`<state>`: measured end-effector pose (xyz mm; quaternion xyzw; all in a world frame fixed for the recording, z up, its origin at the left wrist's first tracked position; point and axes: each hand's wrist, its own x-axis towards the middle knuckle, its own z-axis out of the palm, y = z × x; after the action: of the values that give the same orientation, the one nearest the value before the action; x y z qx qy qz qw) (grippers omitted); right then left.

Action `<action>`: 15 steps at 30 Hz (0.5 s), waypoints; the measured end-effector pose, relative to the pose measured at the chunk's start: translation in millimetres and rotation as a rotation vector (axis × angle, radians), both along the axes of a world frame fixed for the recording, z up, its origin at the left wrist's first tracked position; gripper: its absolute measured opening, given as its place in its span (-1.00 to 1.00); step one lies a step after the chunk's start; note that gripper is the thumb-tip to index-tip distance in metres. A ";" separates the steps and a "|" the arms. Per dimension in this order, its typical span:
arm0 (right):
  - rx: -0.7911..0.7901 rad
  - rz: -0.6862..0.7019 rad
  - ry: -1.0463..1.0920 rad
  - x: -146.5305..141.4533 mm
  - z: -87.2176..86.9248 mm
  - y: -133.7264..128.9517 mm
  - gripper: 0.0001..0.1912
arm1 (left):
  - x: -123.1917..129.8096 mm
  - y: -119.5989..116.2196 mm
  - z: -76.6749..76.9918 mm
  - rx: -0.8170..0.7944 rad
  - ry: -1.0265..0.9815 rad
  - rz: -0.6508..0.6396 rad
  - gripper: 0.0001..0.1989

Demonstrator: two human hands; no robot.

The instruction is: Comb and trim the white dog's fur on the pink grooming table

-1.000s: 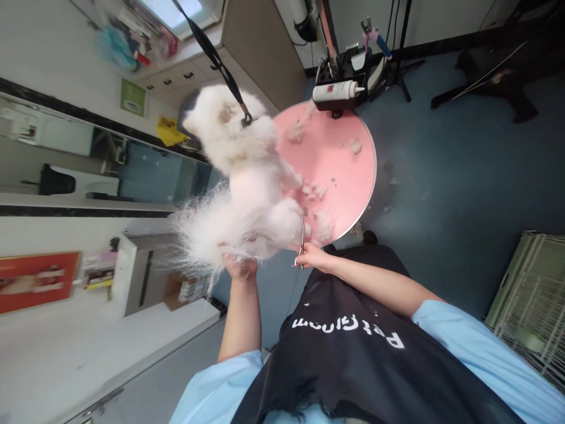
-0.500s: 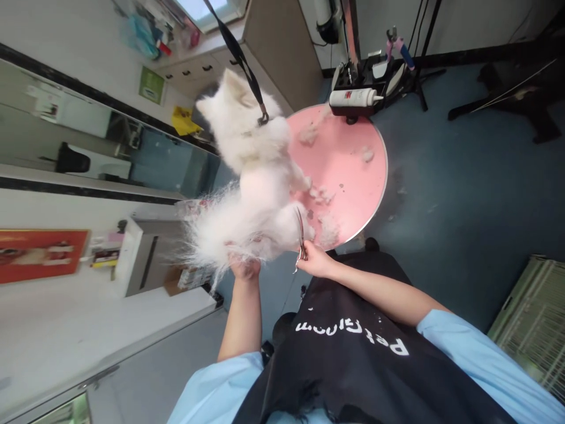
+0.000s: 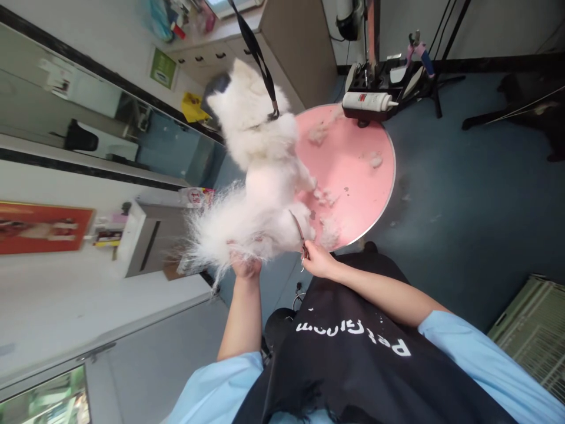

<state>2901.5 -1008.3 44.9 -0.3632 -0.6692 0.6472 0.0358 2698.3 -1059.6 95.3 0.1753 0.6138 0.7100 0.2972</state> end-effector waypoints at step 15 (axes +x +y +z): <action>-0.121 -0.041 0.017 -2.7 -9.1 8.4 -0.75 | -0.9 -0.4 1.6 -0.073 0.054 0.025 -0.35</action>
<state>2898.8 -999.8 35.8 -0.3731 -0.6211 0.6885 0.0327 2697.4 -1060.0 97.0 0.1754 0.6494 0.6858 0.2778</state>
